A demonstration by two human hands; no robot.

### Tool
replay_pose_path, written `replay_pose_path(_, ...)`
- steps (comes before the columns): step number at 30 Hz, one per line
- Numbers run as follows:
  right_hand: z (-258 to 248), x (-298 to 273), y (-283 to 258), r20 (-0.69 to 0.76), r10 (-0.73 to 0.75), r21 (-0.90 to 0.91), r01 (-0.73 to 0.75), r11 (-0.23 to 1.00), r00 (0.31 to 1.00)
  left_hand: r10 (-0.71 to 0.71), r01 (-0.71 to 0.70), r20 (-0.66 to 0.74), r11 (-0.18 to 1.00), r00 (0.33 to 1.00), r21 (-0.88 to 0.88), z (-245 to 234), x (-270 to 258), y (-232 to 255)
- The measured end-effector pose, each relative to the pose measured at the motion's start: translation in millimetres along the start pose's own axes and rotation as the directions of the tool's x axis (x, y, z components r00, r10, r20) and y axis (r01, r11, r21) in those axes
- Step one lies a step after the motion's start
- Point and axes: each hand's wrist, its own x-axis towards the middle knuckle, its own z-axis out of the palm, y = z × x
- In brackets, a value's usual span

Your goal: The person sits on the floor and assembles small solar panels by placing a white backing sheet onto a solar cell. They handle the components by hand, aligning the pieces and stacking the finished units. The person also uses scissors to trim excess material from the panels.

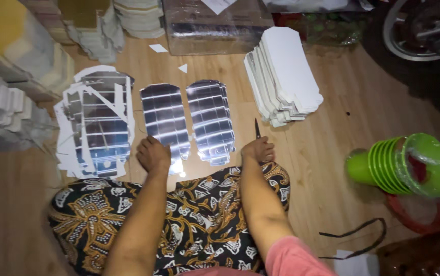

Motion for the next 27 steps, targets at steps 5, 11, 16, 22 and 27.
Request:
replay_pose_path(5, -3.2, -4.8, -4.7, -0.019, -0.337, 0.316, 0.326, 0.891, 0.941, -0.091, 0.1, 0.071, 0.985, 0.993, -0.14, -20.8, -6.9, 1.6)
replay_pose_path(11, 1.0, 1.6, 2.0, -0.067, -0.351, 0.298, 0.355, 0.886, 0.934, -0.131, 0.143, 0.091, 0.98, 0.987, -0.138, -38.1, -12.2, 10.9)
replay_pose_path(16, -18.5, -30.9, -22.8, 0.055, -0.545, 0.188, 0.527, 0.829, 0.837, -0.11, 0.112, 0.036, 0.99, 0.993, -0.089, -30.0, -6.2, 13.8)
replay_pose_path(22, 8.9, -54.8, -36.6, -0.146, -0.757, 0.593, 0.669, 0.448, 0.637, -0.164, 0.026, -0.122, 0.692, 0.979, -0.721, 3.5, 13.9, -2.3)
replay_pose_path(27, 10.1, -89.2, -41.2, 0.229, -0.838, 0.964, 0.004, 0.265, 0.495, -0.061, 0.084, 0.076, 0.15, 0.995, -0.985, 0.2, 17.4, -6.3)
